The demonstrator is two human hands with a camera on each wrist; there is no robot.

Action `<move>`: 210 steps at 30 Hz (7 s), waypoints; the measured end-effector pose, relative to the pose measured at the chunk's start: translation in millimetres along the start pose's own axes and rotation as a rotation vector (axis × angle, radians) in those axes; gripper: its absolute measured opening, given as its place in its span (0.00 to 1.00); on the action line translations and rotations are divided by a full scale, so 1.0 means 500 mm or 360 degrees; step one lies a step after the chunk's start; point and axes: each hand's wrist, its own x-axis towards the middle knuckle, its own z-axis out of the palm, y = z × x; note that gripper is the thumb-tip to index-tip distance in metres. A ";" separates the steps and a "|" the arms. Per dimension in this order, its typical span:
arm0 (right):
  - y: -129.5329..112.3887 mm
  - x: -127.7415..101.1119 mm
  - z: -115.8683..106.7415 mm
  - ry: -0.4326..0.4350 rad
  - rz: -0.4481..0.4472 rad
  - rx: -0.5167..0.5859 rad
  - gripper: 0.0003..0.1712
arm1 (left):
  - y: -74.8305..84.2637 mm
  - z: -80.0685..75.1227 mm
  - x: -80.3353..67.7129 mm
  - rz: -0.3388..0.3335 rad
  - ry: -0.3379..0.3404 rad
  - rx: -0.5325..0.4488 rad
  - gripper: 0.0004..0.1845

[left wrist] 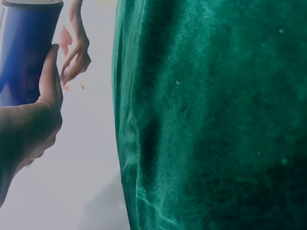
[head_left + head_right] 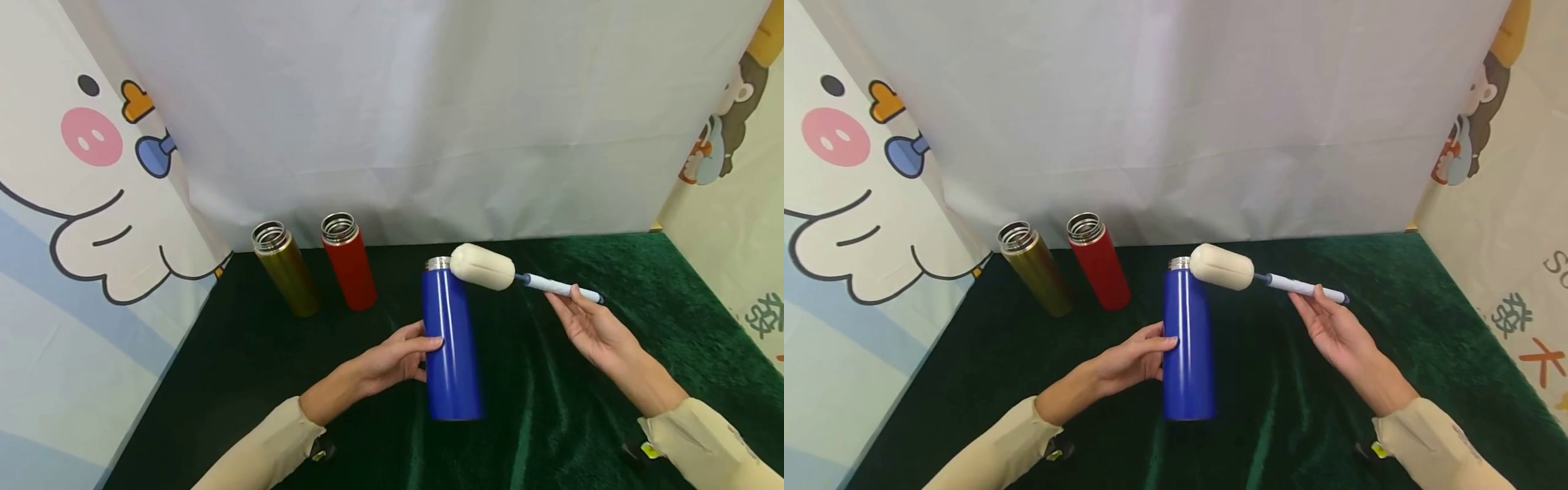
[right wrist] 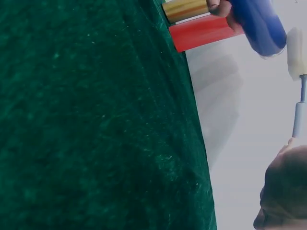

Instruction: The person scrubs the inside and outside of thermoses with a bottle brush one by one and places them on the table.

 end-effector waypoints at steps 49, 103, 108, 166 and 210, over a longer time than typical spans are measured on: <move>0.013 0.020 0.004 -0.0185 0.0194 -0.0341 0.14 | 0.002 0.002 0.002 0.0005 0.0106 -0.0064 0.33; 0.028 -0.004 -0.024 -0.0149 0.0171 -0.0331 0.12 | 0.013 -0.013 0.012 0.0114 0.0247 -0.0233 0.34; 0.028 0.001 -0.024 -0.0084 0.0159 -0.0391 0.13 | 0.011 -0.009 0.015 0.0100 0.0207 -0.0278 0.31; 0.043 0.014 -0.019 -0.0001 0.0011 -0.0254 0.07 | 0.015 0.004 0.004 0.0211 0.0044 -0.0292 0.33; 0.026 -0.008 -0.017 0.0108 0.0096 -0.0207 0.09 | 0.016 -0.005 0.019 0.0141 0.0111 -0.0243 0.30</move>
